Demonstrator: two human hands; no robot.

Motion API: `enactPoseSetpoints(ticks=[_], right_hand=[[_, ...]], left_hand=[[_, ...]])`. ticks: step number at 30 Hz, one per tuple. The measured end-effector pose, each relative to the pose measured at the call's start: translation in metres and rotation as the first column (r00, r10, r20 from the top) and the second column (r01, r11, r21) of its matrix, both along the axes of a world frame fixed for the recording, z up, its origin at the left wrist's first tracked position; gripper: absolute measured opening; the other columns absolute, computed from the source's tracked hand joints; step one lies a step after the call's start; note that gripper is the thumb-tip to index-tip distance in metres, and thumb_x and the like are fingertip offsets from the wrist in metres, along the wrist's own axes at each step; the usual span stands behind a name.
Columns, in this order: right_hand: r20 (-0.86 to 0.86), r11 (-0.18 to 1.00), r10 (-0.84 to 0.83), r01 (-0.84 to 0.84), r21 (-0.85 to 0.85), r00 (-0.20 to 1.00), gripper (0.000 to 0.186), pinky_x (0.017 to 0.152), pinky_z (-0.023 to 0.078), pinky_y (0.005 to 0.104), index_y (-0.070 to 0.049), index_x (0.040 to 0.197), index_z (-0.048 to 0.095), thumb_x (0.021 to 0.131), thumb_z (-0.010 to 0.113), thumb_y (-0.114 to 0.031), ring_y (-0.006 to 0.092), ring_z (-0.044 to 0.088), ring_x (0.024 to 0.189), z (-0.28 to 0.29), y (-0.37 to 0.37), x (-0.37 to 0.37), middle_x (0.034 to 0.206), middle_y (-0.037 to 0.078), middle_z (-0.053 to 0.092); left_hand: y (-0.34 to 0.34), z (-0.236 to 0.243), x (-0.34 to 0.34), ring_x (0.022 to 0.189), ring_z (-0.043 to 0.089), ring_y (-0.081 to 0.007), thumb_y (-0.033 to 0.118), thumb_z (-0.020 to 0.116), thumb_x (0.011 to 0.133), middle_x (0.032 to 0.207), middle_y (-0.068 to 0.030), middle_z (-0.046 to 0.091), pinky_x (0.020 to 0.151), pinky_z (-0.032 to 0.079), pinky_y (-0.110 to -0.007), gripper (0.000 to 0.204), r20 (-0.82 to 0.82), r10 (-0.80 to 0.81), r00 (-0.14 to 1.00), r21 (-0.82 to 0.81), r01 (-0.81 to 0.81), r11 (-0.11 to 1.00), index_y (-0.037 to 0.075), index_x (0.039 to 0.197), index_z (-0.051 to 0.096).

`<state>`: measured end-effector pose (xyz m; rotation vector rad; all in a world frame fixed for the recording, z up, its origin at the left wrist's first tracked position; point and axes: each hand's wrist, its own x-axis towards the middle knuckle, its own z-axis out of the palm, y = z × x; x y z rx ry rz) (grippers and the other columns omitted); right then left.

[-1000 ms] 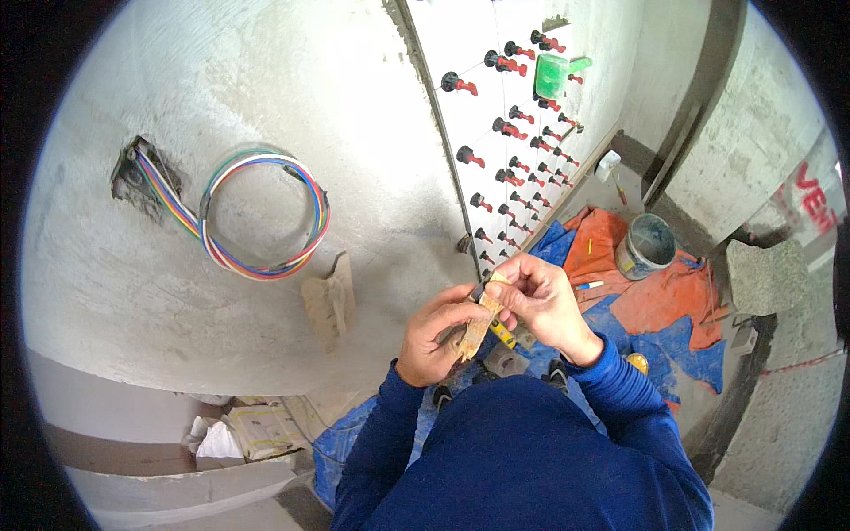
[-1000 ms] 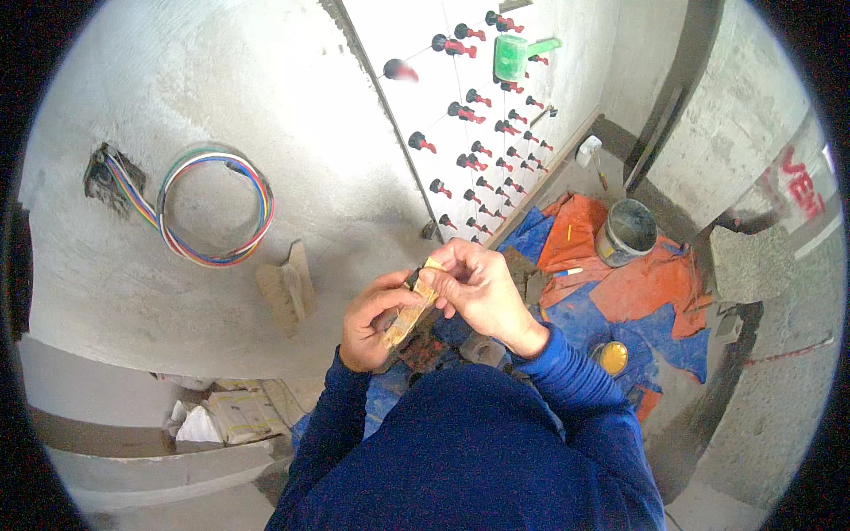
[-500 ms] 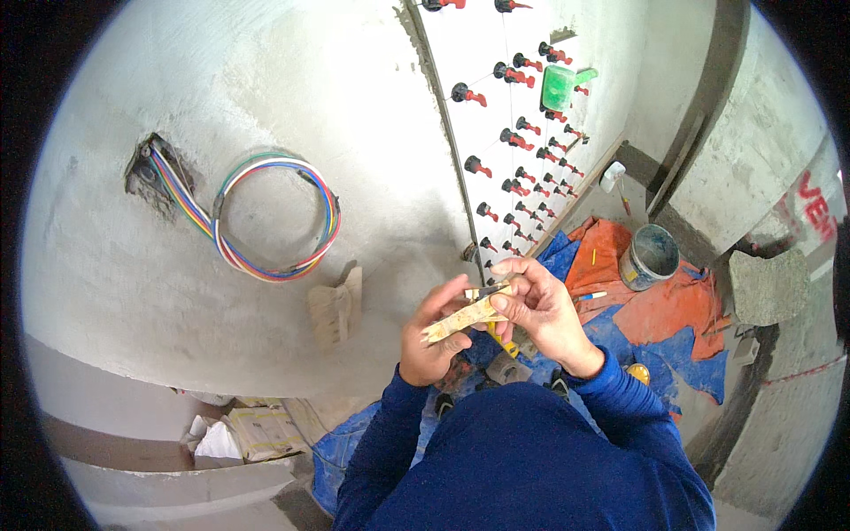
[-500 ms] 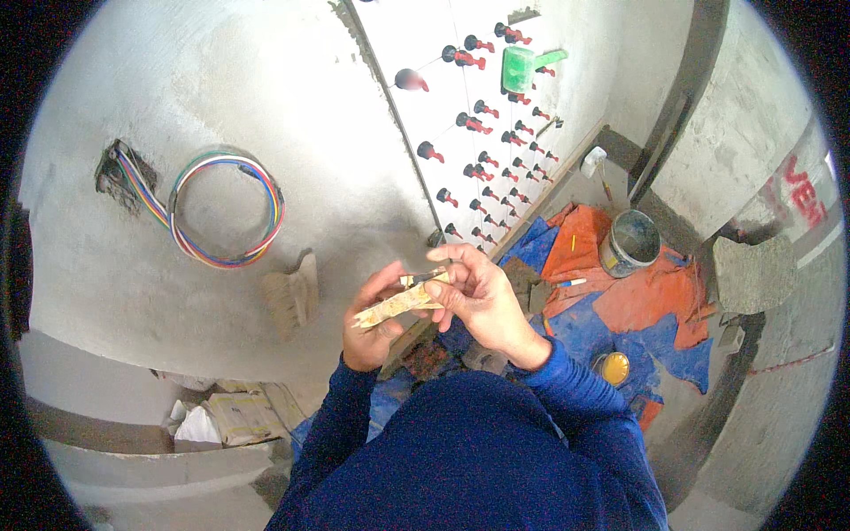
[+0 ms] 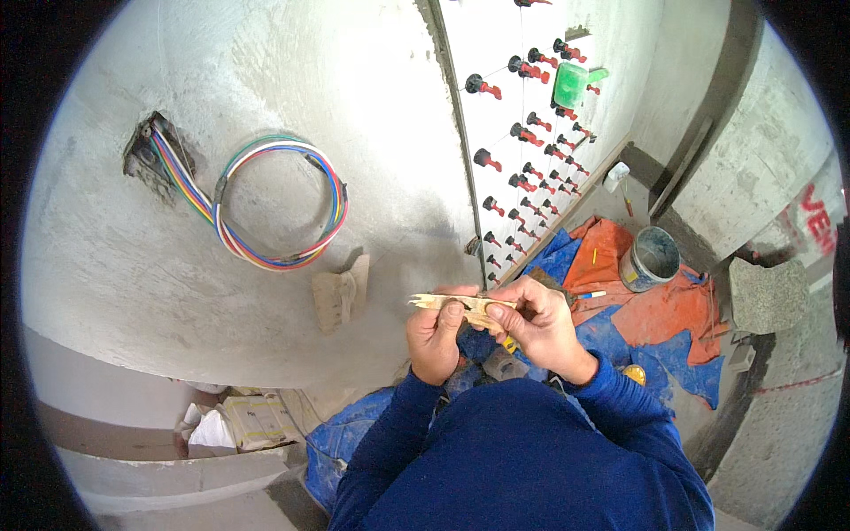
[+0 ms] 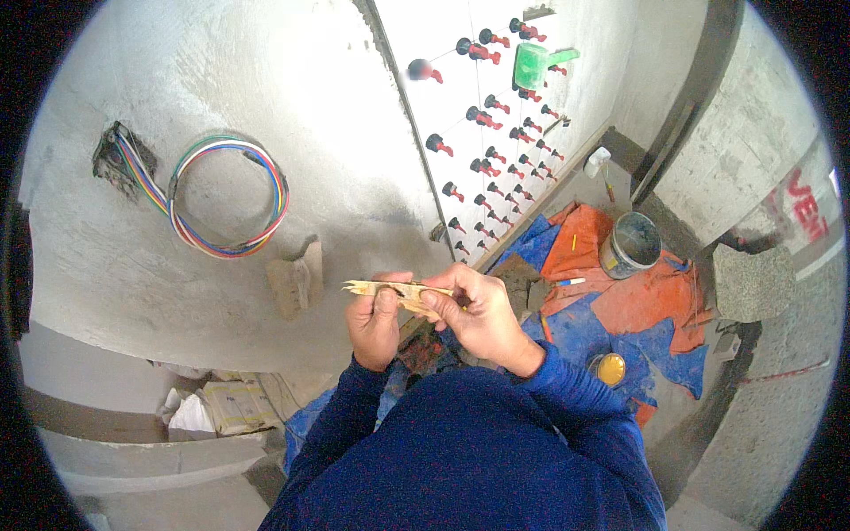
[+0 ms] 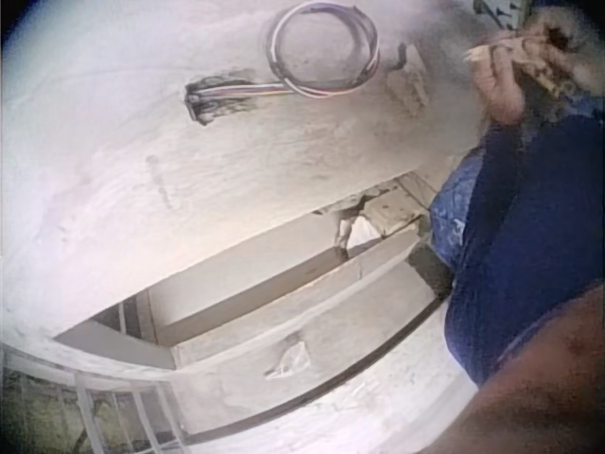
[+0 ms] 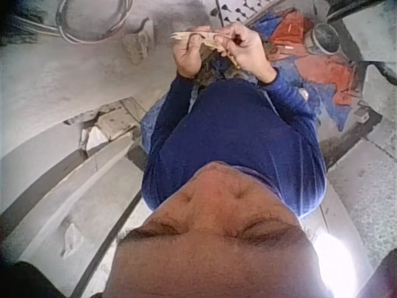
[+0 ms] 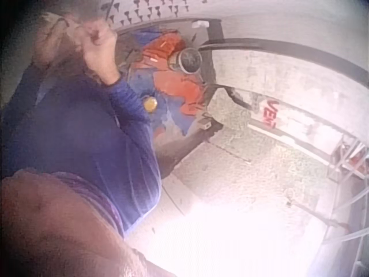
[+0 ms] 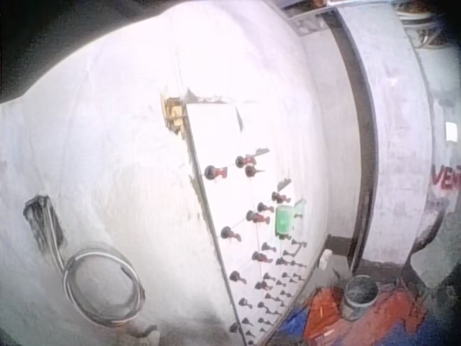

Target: The person installs white ceramic tiles on a wall using tile leveling clips and wedges. They use a spirit level to check alignment, insert wooden shims to adjust spacing, and apply adhesive with a trowel. The person repeatedly checks and adjusts tile positions to ensure even alignment.

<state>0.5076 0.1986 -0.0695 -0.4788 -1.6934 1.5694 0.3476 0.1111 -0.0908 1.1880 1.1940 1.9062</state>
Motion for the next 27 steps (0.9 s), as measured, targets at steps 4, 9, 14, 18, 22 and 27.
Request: enactPoseSetpoints(ticks=[4,9,14,18,22,27], right_hand=[[0.038,0.917,-0.214,0.187,0.352,0.976,0.01,0.059,0.055,0.0239,0.0,0.104,0.067,0.101,0.071,-0.008,0.0083,0.068,0.07,-0.005,0.001,-0.004,0.086,0.007,0.074],[0.041,0.935,-0.225,0.203,0.291,0.974,0.01,0.058,0.053,0.0293,-0.001,0.095,0.069,0.095,0.076,-0.008,0.0125,0.068,0.066,-0.008,0.0,-0.008,0.079,0.009,0.071],[0.066,0.925,-0.283,0.254,0.282,0.957,0.01,0.057,0.052,0.0337,-0.002,0.091,0.069,0.09,0.078,-0.006,0.0213,0.067,0.062,-0.007,-0.002,-0.011,0.076,0.013,0.067],[0.054,0.83,-0.392,0.328,0.451,0.918,0.01,0.057,0.054,0.0372,-0.002,0.09,0.068,0.087,0.077,-0.004,0.0318,0.069,0.065,-0.008,-0.006,-0.02,0.077,0.018,0.067],[0.055,0.814,-0.419,0.348,0.465,0.906,0.008,0.055,0.052,0.0323,0.001,0.094,0.069,0.091,0.075,-0.004,0.0189,0.066,0.063,-0.015,0.001,-0.024,0.076,0.014,0.069],[0.079,0.901,-0.401,0.377,0.213,0.913,0.006,0.054,0.051,0.0318,0.002,0.096,0.069,0.095,0.072,-0.004,0.0146,0.066,0.061,-0.027,0.01,-0.026,0.074,0.013,0.07]], left_hand=[[0.0,0.008,0.003,0.1,0.068,-0.0144,0.003,0.067,0.1,0.118,-0.0127,0.069,0.088,0.056,-0.029,0.017,0.016,0.047,0.999,-0.076,-0.046,0.996,-0.004,0.115,0.069],[0.009,0.007,-0.002,0.099,0.068,-0.0136,-0.005,0.07,0.095,0.122,-0.0109,0.067,0.086,0.057,-0.028,0.015,-0.058,0.084,0.995,-0.033,-0.086,0.996,-0.004,0.11,0.068],[0.013,0.001,0.005,0.1,0.072,-0.0201,-0.007,0.071,0.092,0.116,-0.0136,0.07,0.088,0.058,-0.031,0.013,-0.307,0.244,0.92,0.023,-0.25,0.968,-0.004,0.105,0.069],[0.021,-0.007,0.01,0.106,0.074,-0.0292,-0.007,0.072,0.089,0.109,-0.0159,0.071,0.092,0.059,-0.037,0.015,-0.538,0.422,0.73,0.192,-0.381,0.904,-0.005,0.104,0.069],[0.026,-0.017,0.008,0.115,0.071,-0.0345,-0.004,0.072,0.091,0.121,-0.0191,0.07,0.097,0.058,-0.041,0.018,-0.577,0.402,0.711,0.218,-0.341,0.915,-0.006,0.108,0.069],[0.019,-0.024,0.002,0.135,0.056,-0.0429,0.012,0.064,0.098,0.149,-0.0285,0.052,0.111,0.047,-0.047,0.048,-0.687,0.142,0.713,0.075,-0.124,0.989,-0.006,0.141,0.054]])
